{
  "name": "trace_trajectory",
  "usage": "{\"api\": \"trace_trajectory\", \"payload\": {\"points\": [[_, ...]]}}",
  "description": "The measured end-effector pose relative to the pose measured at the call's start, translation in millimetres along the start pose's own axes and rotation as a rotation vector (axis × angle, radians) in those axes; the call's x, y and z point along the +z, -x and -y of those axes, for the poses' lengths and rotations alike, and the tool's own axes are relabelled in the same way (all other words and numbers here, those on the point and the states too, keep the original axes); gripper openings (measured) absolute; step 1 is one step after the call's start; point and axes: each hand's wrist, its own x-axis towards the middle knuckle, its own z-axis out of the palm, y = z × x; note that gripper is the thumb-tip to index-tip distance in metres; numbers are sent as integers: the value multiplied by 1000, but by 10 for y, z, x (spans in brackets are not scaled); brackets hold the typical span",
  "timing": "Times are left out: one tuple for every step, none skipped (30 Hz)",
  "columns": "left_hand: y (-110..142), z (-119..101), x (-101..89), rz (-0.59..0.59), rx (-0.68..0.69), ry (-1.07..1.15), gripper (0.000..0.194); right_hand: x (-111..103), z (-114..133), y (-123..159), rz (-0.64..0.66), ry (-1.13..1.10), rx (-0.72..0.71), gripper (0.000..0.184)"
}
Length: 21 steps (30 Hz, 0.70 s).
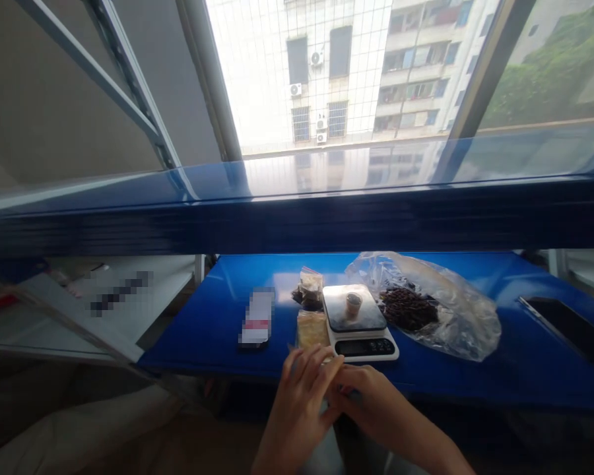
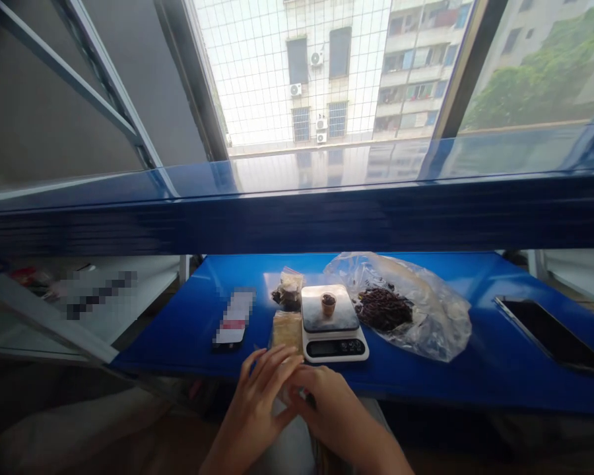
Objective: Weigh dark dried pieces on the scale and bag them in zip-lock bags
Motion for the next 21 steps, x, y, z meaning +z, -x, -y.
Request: {"api": "trace_trajectory", "payload": {"points": [[12,-4,18,-26,-1,14,48,-9,2,17,-10,-26,8,17],[22,-17,32,-51,-5,34,49,-22,6,37,-7,-59,18,17],[31,-38,45,-75,-9,55,50,-40,10,61,2,-85,32,16],[38,-64,61,-95,-15,75,49,-62,13,88,17,-97,45,16],[42,-91,82,-114,-21,89,46,-90,14,118,30,-99,63,15],[45,-119,108,-130,-29,96,42,-123,11,151,44,-97,73,14],[43,-146,139,-145,-37,96,38,-160,3,185,54,-96,75,12],[37,-171,172,-159,-45,95,35,-200,-10,220,58,-98,69,11],[24,-194,205,-169,-56,94,31,-242,-27,253,55,-106,51,10],[4,-216,234,-171,-73,96,28,-285,-49,282,42,-115,28,11],[-24,-236,259,-164,-91,101,25,-327,-75,305,27,-120,8,12],[-59,-256,278,-151,-111,105,24,-367,-106,319,12,-116,-4,14],[-100,-275,293,-131,-126,107,25,-404,-140,323,-6,-99,-5,15],[-146,-293,304,-116,-121,106,28,-439,-177,319,-22,-69,-2,15],[-194,-311,312,-100,-113,98,32,-472,-214,308,-33,-31,1,14],[-243,-326,320,-89,-95,86,35,-506,-252,290,-38,7,-2,12],[-293,-338,329,-84,-81,70,36,-541,-288,270,-43,35,-11,13],[-340,-346,339,-86,-75,53,37,-580,-321,248,-47,49,-30,16],[-385,-350,350,-98,-77,33,36,-625,-353,227,-54,49,-55,18],[-425,-348,364,-118,-92,13,35,-676,-385,205,-66,37,-86,19],[-461,-341,380,-144,-115,-9,33,-731,-419,181,-87,21,-116,19]]}}
